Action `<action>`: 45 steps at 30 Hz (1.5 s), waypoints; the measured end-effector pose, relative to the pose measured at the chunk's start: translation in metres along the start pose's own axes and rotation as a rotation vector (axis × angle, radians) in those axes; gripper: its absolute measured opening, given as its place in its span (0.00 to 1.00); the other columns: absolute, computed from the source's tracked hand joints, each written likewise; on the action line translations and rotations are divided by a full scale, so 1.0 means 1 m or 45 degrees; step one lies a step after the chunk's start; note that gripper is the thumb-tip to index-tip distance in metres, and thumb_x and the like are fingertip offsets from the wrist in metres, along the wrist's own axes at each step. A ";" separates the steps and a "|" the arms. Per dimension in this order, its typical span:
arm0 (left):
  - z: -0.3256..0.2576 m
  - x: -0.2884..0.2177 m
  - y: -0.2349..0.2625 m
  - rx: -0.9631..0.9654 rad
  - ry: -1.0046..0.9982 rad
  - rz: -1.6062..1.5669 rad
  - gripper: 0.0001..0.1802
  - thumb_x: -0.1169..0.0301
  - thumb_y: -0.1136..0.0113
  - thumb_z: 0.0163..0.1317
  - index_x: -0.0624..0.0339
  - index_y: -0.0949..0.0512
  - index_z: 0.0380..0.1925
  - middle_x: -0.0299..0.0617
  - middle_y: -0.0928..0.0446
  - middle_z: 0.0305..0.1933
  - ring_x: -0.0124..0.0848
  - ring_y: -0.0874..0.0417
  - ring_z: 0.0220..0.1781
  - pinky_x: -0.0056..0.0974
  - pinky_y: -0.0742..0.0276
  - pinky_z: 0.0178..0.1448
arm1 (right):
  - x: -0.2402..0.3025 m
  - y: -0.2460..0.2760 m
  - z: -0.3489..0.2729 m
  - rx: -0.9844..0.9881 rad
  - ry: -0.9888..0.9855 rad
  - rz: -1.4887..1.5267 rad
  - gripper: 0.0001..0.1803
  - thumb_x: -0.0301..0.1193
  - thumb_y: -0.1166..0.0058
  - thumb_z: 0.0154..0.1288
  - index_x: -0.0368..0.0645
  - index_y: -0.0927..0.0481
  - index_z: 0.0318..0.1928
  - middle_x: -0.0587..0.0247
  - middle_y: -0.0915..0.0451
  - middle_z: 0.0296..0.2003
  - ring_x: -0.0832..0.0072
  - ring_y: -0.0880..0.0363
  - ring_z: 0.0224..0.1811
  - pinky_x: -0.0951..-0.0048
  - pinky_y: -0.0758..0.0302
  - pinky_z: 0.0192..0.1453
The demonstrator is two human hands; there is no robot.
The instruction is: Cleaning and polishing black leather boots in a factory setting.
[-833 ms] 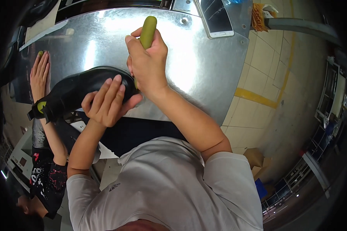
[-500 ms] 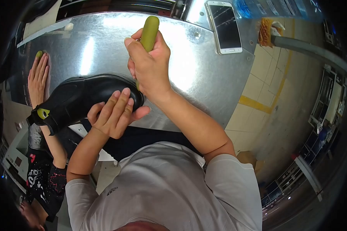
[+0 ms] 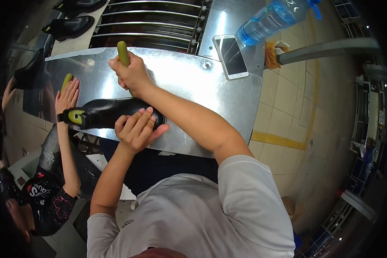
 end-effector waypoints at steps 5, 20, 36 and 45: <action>0.014 -0.003 0.012 0.138 0.101 -0.184 0.14 0.60 0.27 0.50 0.55 0.19 0.29 0.36 0.17 0.45 0.32 0.17 0.47 0.41 0.31 0.54 | 0.034 0.048 -0.003 -0.180 0.295 -0.332 0.13 0.40 0.41 0.65 0.44 0.25 0.37 0.72 0.30 0.19 0.82 0.31 0.14 0.78 0.32 0.17; -0.052 0.136 0.077 -0.023 1.280 -1.223 0.48 0.73 0.24 0.48 0.63 0.40 0.68 0.41 0.34 0.67 0.32 0.33 0.68 0.39 0.40 0.72 | 0.036 0.074 -0.030 -0.142 0.329 -0.458 0.15 0.38 0.41 0.65 0.40 0.24 0.43 0.68 0.28 0.20 0.79 0.26 0.19 0.76 0.27 0.22; -0.095 -0.059 0.282 -0.524 1.486 0.060 0.30 0.52 0.19 0.37 0.65 0.18 0.33 0.44 0.17 0.31 0.28 0.18 0.34 0.35 0.23 0.44 | 0.030 0.100 -0.019 -0.020 0.238 -0.406 0.10 0.36 0.45 0.70 0.44 0.27 0.44 0.66 0.28 0.21 0.77 0.30 0.19 0.76 0.30 0.21; -0.145 -0.277 0.565 -1.308 1.407 2.153 0.29 0.53 0.20 0.41 0.68 0.17 0.32 0.44 0.16 0.33 0.31 0.17 0.35 0.35 0.23 0.47 | 0.033 0.103 -0.014 0.034 0.220 -0.410 0.10 0.37 0.47 0.71 0.44 0.27 0.39 0.66 0.28 0.22 0.79 0.33 0.20 0.78 0.32 0.24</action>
Point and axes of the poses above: each hand's wrist, its own z-axis towards the middle knuckle, its own y-axis out of the back of the hand, x = y × z, the point moved 5 cm from there along z, towards the middle knuckle
